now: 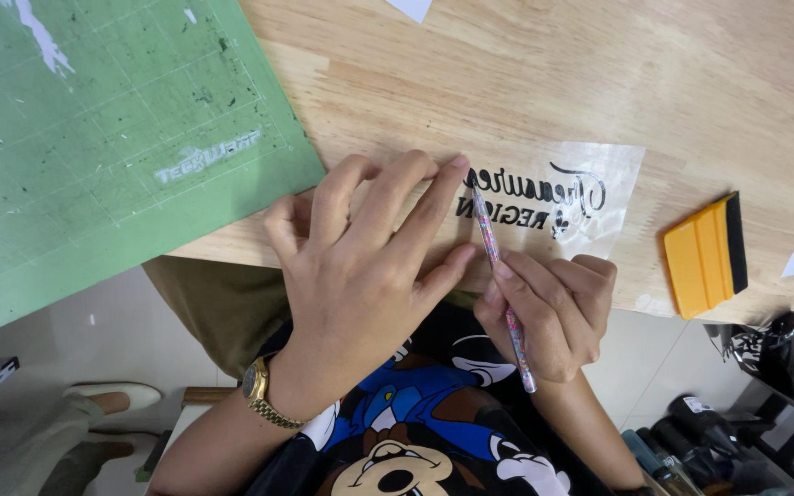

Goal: Weeding excess material from a cut vinyl decal using a weeding tool

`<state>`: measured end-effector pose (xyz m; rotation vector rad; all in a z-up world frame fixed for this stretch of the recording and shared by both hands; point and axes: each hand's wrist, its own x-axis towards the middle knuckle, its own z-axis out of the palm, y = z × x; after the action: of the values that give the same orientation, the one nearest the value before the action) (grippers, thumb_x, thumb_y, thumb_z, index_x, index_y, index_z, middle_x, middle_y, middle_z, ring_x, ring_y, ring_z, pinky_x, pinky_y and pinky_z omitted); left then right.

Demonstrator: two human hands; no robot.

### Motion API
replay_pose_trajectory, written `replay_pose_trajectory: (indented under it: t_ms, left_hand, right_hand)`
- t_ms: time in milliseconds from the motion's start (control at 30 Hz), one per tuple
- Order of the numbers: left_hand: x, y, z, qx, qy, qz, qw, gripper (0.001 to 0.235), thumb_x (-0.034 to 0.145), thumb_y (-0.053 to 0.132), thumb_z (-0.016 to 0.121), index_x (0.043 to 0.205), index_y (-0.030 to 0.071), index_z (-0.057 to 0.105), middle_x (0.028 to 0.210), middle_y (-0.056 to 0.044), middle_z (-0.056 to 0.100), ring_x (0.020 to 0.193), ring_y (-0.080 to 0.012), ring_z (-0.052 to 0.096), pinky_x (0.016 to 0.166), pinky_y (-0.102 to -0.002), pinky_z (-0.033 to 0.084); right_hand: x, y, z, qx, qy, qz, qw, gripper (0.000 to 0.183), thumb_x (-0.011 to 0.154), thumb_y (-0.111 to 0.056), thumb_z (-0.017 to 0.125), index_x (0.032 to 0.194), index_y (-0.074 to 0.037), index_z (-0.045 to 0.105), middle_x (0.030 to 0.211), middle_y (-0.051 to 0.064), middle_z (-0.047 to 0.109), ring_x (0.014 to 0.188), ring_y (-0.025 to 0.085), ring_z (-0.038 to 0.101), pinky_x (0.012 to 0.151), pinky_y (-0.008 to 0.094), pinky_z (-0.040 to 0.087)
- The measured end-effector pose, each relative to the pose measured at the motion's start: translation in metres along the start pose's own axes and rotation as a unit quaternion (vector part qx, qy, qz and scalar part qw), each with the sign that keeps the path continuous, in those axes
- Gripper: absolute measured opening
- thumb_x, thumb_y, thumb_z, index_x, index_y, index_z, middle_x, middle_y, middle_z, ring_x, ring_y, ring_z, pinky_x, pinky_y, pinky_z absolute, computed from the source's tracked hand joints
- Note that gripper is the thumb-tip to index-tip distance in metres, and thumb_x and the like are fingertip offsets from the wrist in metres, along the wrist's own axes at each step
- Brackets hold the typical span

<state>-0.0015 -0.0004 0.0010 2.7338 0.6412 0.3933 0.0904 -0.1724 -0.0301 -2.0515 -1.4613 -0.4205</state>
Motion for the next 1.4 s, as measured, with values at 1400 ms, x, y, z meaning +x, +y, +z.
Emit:
replay_pose_trajectory:
  t_ms: [1400]
  left_hand:
    - [-0.001,-0.001,0.002,0.011,0.004,0.004,1.000,0.048,0.092,0.050,0.079,0.134,0.029,0.070,0.127,0.015,0.065,0.115,-0.0188,0.057,0.090,-0.043,0.033]
  right_hand:
    - [-0.006,0.003,-0.004,0.012,-0.011,0.007,1.000,0.004,0.095,-0.004,0.068,0.098,-0.001,0.068,0.095,0.015,0.076,0.076,0.028,0.061,0.069,0.042,0.041]
